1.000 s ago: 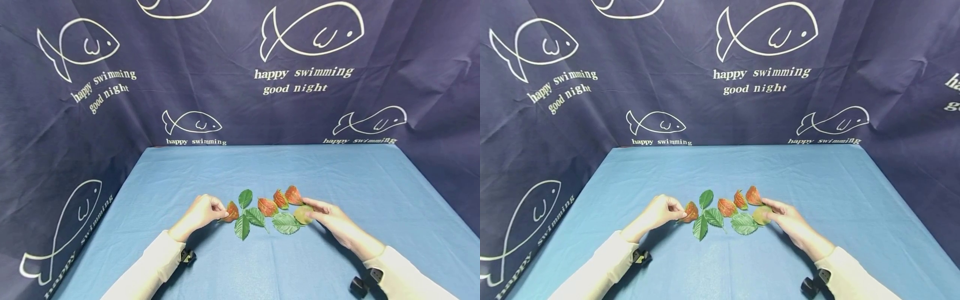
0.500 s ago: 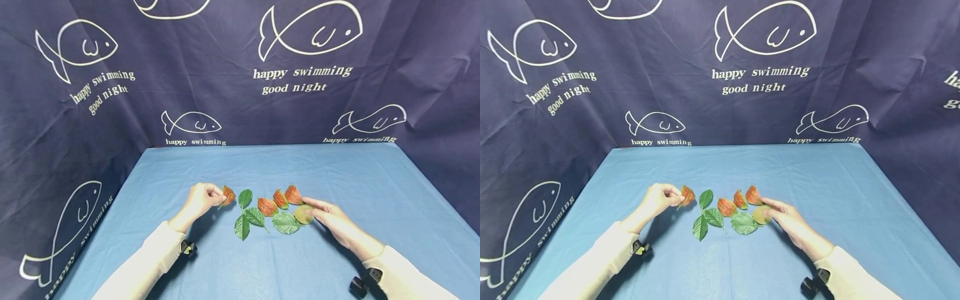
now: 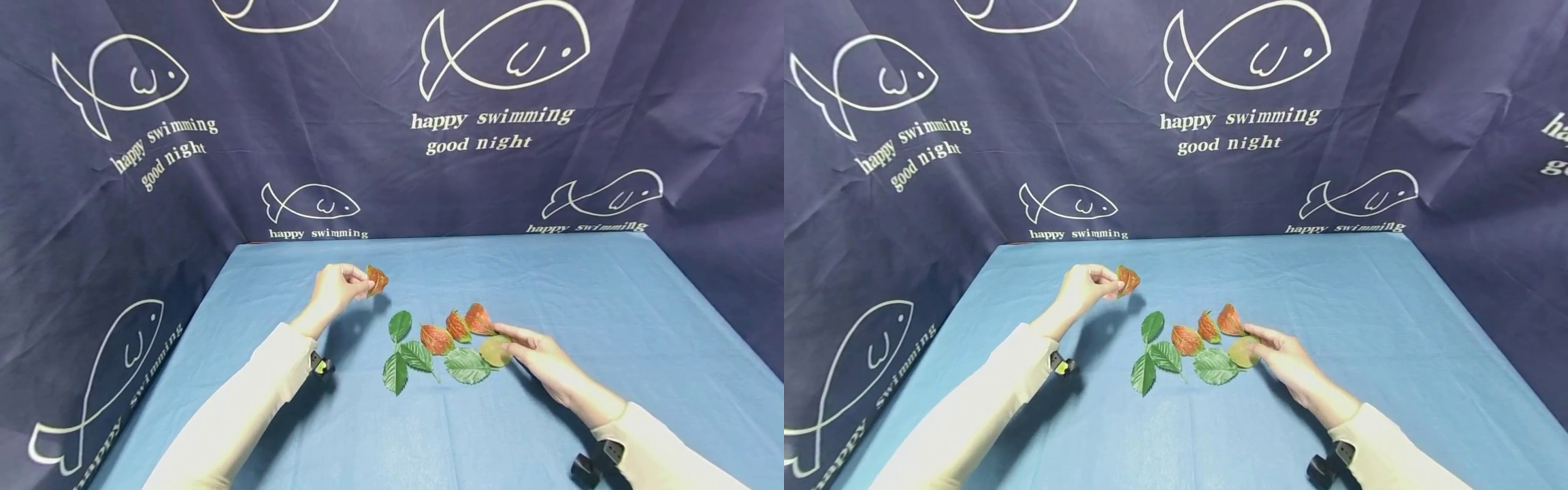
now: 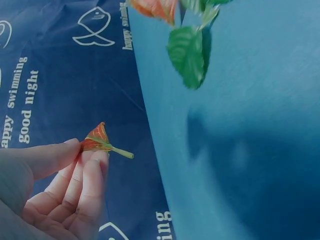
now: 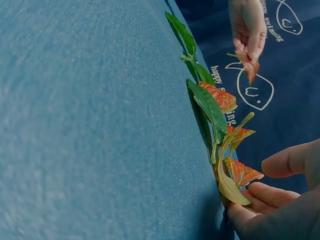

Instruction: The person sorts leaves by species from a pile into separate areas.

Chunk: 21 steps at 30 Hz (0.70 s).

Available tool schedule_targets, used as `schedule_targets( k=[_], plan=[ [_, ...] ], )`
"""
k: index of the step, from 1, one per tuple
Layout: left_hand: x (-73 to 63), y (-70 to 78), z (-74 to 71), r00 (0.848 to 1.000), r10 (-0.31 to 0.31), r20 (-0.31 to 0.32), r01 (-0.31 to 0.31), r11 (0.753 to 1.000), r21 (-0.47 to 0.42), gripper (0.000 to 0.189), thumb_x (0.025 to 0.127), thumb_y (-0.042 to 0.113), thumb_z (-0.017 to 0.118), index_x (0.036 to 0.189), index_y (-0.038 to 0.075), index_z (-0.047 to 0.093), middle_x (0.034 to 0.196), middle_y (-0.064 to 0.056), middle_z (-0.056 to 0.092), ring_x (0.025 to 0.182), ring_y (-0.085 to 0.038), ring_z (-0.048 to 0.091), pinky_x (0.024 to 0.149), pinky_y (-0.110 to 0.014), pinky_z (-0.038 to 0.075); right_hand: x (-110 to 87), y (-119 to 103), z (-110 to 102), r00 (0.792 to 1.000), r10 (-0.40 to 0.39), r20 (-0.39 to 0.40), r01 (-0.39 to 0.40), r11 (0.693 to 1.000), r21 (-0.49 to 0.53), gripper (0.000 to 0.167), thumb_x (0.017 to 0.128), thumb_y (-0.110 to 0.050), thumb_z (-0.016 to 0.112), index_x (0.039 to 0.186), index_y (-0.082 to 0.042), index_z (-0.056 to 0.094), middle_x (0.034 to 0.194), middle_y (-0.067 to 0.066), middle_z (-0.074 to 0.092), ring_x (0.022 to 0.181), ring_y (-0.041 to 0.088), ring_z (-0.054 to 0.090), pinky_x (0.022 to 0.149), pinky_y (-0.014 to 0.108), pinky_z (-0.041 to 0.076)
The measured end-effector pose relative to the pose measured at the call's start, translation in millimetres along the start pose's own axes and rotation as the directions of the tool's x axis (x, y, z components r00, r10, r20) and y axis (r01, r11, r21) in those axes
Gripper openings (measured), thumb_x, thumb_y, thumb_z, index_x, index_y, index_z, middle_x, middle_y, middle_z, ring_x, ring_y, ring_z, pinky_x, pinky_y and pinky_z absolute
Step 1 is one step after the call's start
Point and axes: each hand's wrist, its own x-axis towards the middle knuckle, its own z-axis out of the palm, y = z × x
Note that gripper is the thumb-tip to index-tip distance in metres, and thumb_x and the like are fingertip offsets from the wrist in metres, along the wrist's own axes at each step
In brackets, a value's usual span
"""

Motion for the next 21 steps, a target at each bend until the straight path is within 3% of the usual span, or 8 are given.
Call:
schedule_targets(
  k=[7,14,21],
  plan=[
    [18.3,5.8,0.0,0.999,0.002,-0.043,0.000,0.999,0.039,0.011,0.081,0.019,0.077,0.081,0.008,0.074,0.073,-0.007,0.074,0.064,-0.019,0.071,0.058,-0.021,0.053,0.4,-2,3,1.000,0.018,-0.014,-0.018,1.000,-0.016,0.055,0.095,-0.010,0.053,0.146,0.002,0.037,0.152,0.023,0.035,0.142,0.039,0.028,0.117,0.056,0.017],
    [34.8,11.8,7.7,0.996,-0.055,-0.063,0.051,0.997,-0.065,0.012,0.082,0.016,0.077,0.084,0.005,0.073,0.079,-0.012,0.074,0.075,-0.030,0.074,0.064,-0.026,0.059,1.2,-5,1,0.999,0.027,-0.019,-0.027,0.999,-0.020,0.054,0.097,-0.011,0.051,0.147,0.001,0.037,0.153,0.023,0.034,0.142,0.038,0.028,0.117,0.054,0.020],
    [53.9,8.0,21.2,0.990,-0.106,-0.091,0.097,0.991,-0.091,0.012,0.080,0.018,0.078,0.084,0.007,0.075,0.080,-0.010,0.075,0.059,-0.012,0.070,0.074,-0.028,0.059,-0.5,-5,1,0.999,0.037,-0.024,-0.037,0.999,-0.005,0.053,0.097,-0.011,0.051,0.146,0.002,0.038,0.153,0.021,0.035,0.142,0.034,0.027,0.116,0.049,0.023]
  ],
)
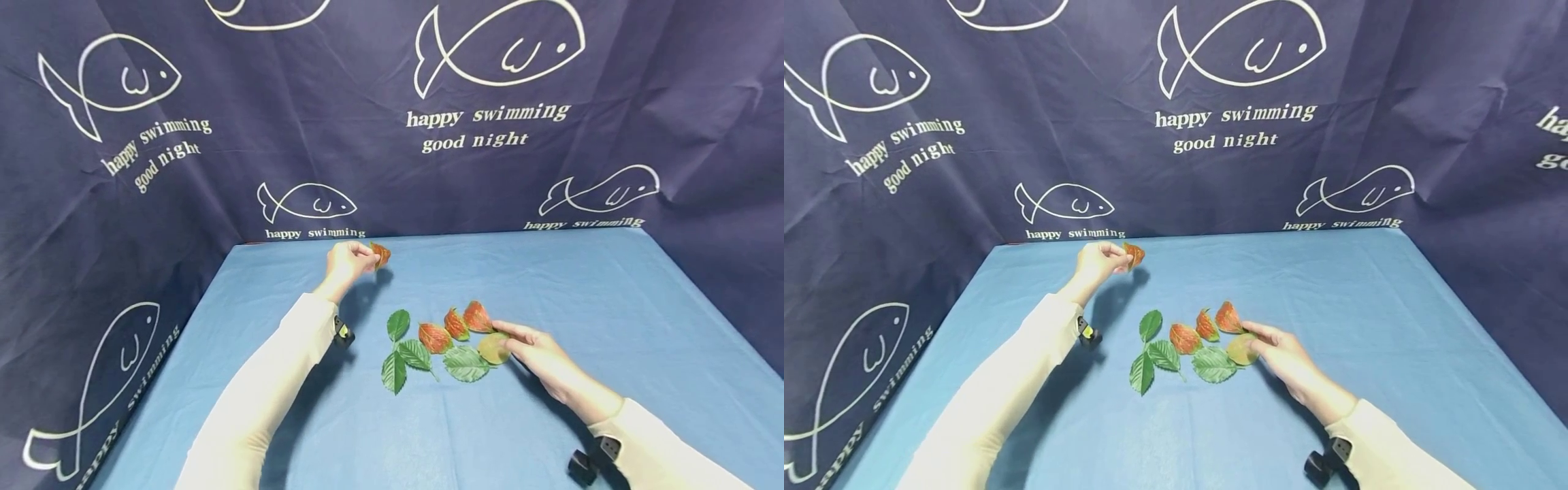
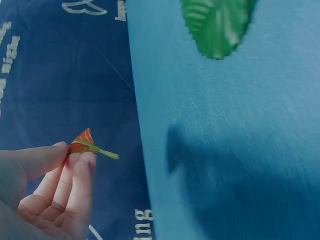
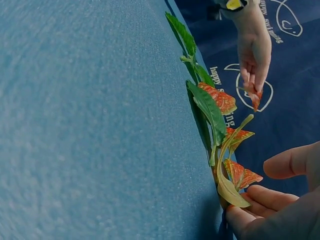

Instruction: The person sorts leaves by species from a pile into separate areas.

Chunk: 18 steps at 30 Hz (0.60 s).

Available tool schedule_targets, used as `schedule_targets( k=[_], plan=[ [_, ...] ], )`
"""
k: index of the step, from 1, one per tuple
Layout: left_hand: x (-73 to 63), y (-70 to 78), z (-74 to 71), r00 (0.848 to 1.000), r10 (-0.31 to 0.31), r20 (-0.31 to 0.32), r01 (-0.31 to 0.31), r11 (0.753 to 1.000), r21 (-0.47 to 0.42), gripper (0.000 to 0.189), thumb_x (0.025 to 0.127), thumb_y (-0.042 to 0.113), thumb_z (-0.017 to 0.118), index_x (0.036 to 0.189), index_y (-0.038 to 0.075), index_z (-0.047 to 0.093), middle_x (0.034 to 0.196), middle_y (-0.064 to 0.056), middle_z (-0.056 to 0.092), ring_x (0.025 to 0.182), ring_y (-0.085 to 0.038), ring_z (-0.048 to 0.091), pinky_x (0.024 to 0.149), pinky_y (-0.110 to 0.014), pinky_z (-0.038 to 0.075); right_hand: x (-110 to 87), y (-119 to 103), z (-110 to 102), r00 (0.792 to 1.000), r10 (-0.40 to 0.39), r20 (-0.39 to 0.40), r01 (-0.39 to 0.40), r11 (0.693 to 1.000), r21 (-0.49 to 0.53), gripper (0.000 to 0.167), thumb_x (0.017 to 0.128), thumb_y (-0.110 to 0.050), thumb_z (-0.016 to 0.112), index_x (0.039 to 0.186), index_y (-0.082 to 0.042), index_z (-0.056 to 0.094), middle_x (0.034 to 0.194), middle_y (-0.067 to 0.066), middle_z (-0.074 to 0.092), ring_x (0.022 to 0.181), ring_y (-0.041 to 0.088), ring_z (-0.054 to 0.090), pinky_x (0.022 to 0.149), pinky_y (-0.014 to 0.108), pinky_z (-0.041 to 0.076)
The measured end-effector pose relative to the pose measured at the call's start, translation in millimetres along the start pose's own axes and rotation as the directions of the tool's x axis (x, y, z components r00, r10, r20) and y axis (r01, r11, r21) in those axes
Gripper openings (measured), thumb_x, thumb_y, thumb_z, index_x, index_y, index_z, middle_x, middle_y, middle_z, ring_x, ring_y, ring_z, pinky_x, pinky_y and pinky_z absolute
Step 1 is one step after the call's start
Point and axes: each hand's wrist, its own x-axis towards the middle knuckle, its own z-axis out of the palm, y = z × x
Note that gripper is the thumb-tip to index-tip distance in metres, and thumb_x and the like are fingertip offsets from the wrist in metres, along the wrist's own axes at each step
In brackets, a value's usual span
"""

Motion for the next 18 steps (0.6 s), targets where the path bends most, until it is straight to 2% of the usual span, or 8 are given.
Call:
schedule_targets(
  k=[7,14,18],
  plan=[
    [18.1,-1.4,12.5,0.998,-0.068,-0.016,0.065,0.986,-0.154,0.012,0.080,0.008,0.077,0.088,-0.001,0.073,0.083,-0.016,0.074,0.077,-0.030,0.074,0.080,-0.042,0.058,0.1,2,-1,1.000,0.007,0.020,-0.008,0.999,0.038,0.054,0.097,-0.011,0.049,0.147,0.002,0.035,0.155,0.023,0.030,0.142,0.038,0.028,0.116,0.052,0.023],
    [31.2,4.7,28.0,0.996,-0.091,-0.009,0.089,0.990,-0.112,0.011,0.080,0.011,0.077,0.085,0.002,0.073,0.084,-0.014,0.075,0.082,-0.030,0.074,0.082,-0.040,0.058,0.7,2,-2,1.000,-0.003,0.017,0.002,0.999,0.044,0.053,0.097,-0.011,0.049,0.146,0.003,0.037,0.153,0.023,0.033,0.140,0.037,0.032,0.116,0.053,0.024],
    [39.7,10.9,40.4,0.995,-0.100,0.009,0.100,0.983,-0.156,0.011,0.080,0.008,0.077,0.086,0.000,0.074,0.085,-0.017,0.074,0.079,-0.029,0.074,0.082,-0.041,0.058,0.5,1,-3,1.000,-0.004,0.021,0.003,0.999,0.051,0.053,0.098,-0.011,0.048,0.147,0.003,0.036,0.154,0.023,0.032,0.140,0.036,0.032,0.117,0.052,0.024]
  ],
)
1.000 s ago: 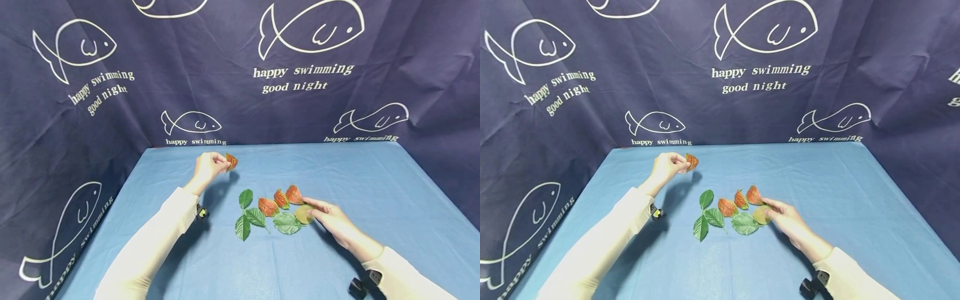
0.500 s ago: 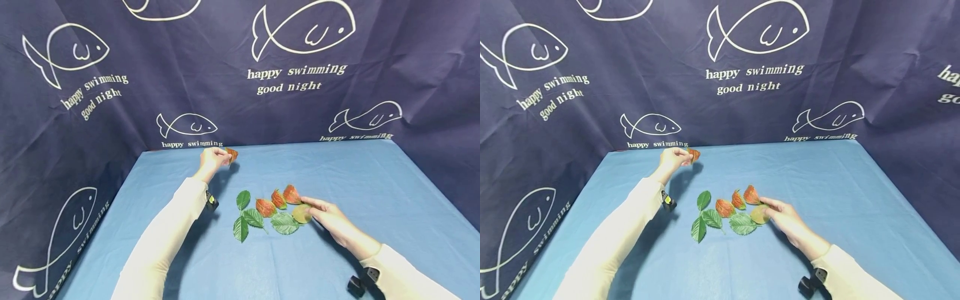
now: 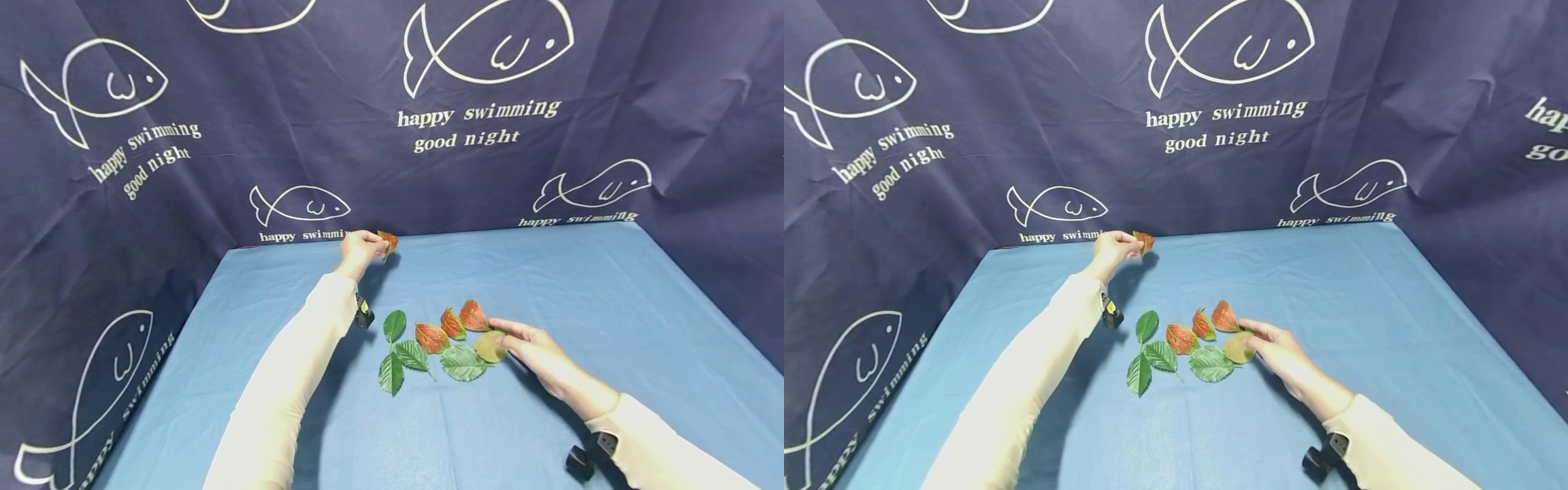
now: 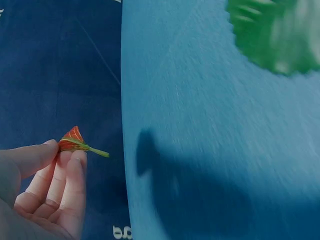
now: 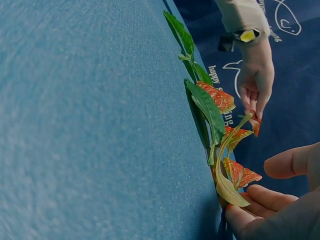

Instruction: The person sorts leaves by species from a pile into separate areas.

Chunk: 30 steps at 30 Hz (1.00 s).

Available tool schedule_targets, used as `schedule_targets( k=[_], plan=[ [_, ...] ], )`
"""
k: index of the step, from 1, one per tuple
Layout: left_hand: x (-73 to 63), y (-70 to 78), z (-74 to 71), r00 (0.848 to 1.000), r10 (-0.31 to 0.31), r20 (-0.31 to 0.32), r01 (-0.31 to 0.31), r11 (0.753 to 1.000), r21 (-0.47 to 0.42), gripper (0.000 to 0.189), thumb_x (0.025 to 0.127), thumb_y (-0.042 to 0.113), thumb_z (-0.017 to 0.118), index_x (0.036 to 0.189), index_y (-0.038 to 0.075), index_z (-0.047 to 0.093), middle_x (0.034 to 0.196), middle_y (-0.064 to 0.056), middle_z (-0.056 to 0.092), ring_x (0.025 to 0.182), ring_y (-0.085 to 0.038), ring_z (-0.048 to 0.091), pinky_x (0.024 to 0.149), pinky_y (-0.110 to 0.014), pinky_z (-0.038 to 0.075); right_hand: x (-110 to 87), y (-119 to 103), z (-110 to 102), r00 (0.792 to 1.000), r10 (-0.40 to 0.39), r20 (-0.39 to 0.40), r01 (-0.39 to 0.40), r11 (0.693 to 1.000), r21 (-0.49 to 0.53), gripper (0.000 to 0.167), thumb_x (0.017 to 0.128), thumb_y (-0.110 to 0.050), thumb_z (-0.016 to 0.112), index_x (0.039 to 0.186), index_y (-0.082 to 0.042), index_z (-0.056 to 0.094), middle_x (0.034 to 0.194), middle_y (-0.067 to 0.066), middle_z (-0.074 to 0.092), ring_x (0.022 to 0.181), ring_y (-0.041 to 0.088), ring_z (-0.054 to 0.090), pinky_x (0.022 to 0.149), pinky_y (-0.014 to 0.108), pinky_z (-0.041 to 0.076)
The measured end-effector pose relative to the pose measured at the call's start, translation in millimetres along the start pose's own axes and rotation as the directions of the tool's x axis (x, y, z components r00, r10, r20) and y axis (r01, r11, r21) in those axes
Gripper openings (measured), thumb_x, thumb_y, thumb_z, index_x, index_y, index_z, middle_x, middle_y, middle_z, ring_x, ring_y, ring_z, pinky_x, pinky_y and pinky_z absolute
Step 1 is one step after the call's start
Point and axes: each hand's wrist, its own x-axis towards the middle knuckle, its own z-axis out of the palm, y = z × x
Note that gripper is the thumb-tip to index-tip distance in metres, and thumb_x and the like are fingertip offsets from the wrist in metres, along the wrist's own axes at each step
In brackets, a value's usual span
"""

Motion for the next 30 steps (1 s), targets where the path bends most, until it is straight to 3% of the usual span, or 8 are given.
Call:
schedule_targets(
  k=[6,15,21,30],
  plan=[
    [8.4,9.0,20.5,1.000,-0.010,0.014,0.011,0.999,-0.034,0.008,0.079,0.004,0.076,0.084,-0.001,0.073,0.084,-0.019,0.074,0.077,-0.030,0.074,0.082,-0.044,0.057,-0.1,0,0,1.000,0.000,0.006,0.000,1.000,0.010,0.053,0.098,-0.012,0.049,0.147,0.003,0.035,0.155,0.024,0.030,0.141,0.039,0.030,0.117,0.052,0.023],
    [20.0,16.1,43.7,0.998,-0.036,0.043,0.037,0.999,-0.005,0.006,0.078,0.004,0.077,0.082,0.000,0.074,0.085,-0.019,0.074,0.051,-0.009,0.065,0.076,-0.037,0.060,1.8,3,-1,1.000,-0.006,0.002,0.006,1.000,0.009,0.052,0.099,-0.012,0.048,0.147,0.004,0.035,0.154,0.023,0.031,0.141,0.037,0.031,0.117,0.050,0.023],
    [25.1,17.8,53.2,0.999,-0.047,0.007,0.046,0.992,0.115,0.005,0.079,0.008,0.077,0.082,0.004,0.076,0.084,-0.014,0.075,0.066,-0.016,0.073,0.065,-0.024,0.059,2.2,2,-1,1.000,-0.003,-0.005,0.003,1.000,0.019,0.053,0.098,-0.012,0.049,0.147,0.003,0.036,0.155,0.023,0.030,0.142,0.038,0.030,0.117,0.052,0.022],
    [24.7,17.8,68.9,0.997,-0.080,0.018,0.077,0.986,0.149,0.005,0.081,0.007,0.076,0.083,0.003,0.077,0.086,-0.015,0.075,0.076,-0.021,0.074,0.063,-0.021,0.058,1.5,2,-2,1.000,0.017,-0.027,-0.016,0.999,0.030,0.053,0.097,-0.012,0.050,0.146,0.003,0.037,0.155,0.022,0.031,0.142,0.037,0.030,0.117,0.052,0.022]
  ],
)
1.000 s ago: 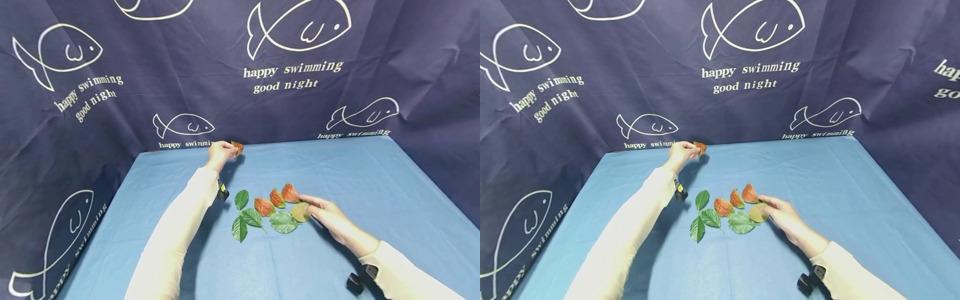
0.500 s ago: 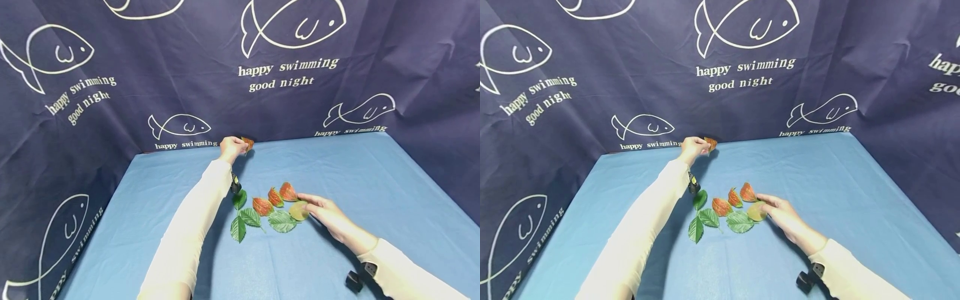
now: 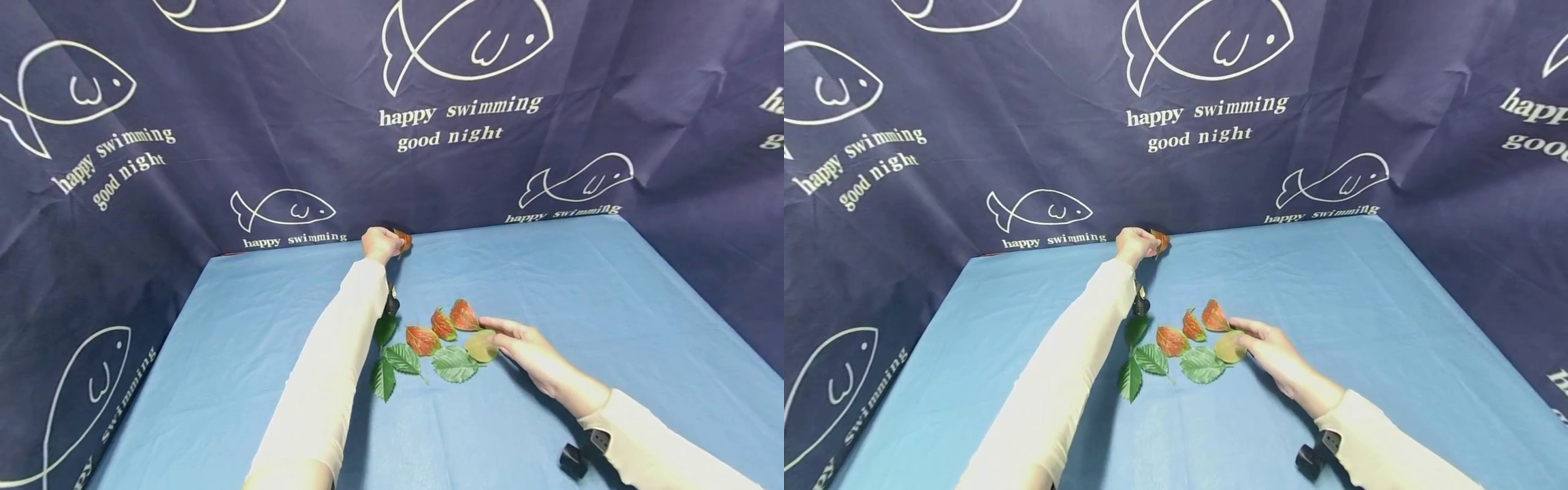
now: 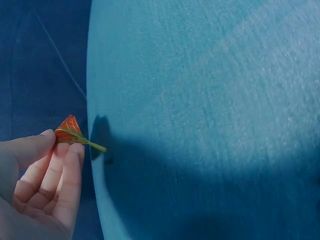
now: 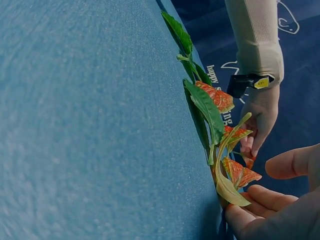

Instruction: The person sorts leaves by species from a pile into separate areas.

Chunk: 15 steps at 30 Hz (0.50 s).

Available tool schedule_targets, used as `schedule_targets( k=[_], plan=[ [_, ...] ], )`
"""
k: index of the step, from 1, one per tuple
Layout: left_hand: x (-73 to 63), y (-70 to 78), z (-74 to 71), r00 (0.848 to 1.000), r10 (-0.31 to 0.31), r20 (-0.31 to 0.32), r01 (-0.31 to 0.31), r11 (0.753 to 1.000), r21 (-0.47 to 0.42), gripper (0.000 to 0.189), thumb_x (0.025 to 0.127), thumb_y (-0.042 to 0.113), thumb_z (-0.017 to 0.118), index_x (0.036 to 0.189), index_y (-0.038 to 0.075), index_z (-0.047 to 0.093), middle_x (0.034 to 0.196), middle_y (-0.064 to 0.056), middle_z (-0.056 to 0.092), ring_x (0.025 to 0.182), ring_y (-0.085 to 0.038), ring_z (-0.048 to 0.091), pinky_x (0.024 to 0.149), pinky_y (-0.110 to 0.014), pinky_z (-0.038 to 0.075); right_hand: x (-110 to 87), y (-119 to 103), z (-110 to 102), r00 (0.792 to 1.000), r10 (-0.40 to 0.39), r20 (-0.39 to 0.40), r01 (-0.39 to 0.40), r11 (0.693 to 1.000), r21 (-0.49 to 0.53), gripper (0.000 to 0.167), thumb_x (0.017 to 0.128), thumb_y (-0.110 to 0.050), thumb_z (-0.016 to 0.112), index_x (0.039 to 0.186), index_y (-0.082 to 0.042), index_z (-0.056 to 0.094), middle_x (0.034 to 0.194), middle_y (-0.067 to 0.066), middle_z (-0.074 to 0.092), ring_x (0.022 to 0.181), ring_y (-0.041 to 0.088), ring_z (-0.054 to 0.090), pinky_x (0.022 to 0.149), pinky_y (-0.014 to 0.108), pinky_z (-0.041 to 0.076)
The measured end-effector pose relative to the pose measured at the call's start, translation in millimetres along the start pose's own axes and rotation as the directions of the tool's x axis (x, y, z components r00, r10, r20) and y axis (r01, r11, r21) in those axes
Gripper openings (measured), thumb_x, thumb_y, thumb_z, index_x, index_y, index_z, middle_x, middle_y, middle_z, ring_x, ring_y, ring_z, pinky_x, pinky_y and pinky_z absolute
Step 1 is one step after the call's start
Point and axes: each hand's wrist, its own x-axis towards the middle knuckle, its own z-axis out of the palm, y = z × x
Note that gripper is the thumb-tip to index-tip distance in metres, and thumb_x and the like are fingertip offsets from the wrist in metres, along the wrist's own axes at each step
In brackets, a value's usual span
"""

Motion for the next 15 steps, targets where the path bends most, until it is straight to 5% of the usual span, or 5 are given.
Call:
schedule_targets(
  k=[7,15],
  plan=[
    [-8.4,3.5,6.4,1.000,0.022,-0.020,-0.019,0.985,0.171,0.010,0.081,0.017,0.077,0.083,0.007,0.080,0.083,-0.007,0.076,0.078,-0.018,0.073,0.075,-0.025,0.057,-1.7,2,0,1.000,-0.007,0.005,0.007,1.000,0.020,0.053,0.097,-0.012,0.050,0.146,0.004,0.036,0.154,0.023,0.031,0.141,0.036,0.031,0.117,0.052,0.021],
    [-3.8,4.2,12.7,0.998,-0.056,0.003,0.055,0.992,0.117,0.006,0.081,0.010,0.075,0.083,0.005,0.079,0.088,-0.008,0.076,0.079,-0.021,0.073,0.071,-0.029,0.059,-0.8,1,-4,0.999,-0.005,0.034,0.003,0.998,0.061,0.053,0.098,-0.013,0.049,0.147,0.004,0.035,0.155,0.022,0.029,0.142,0.034,0.029,0.119,0.048,0.020]
  ],
)
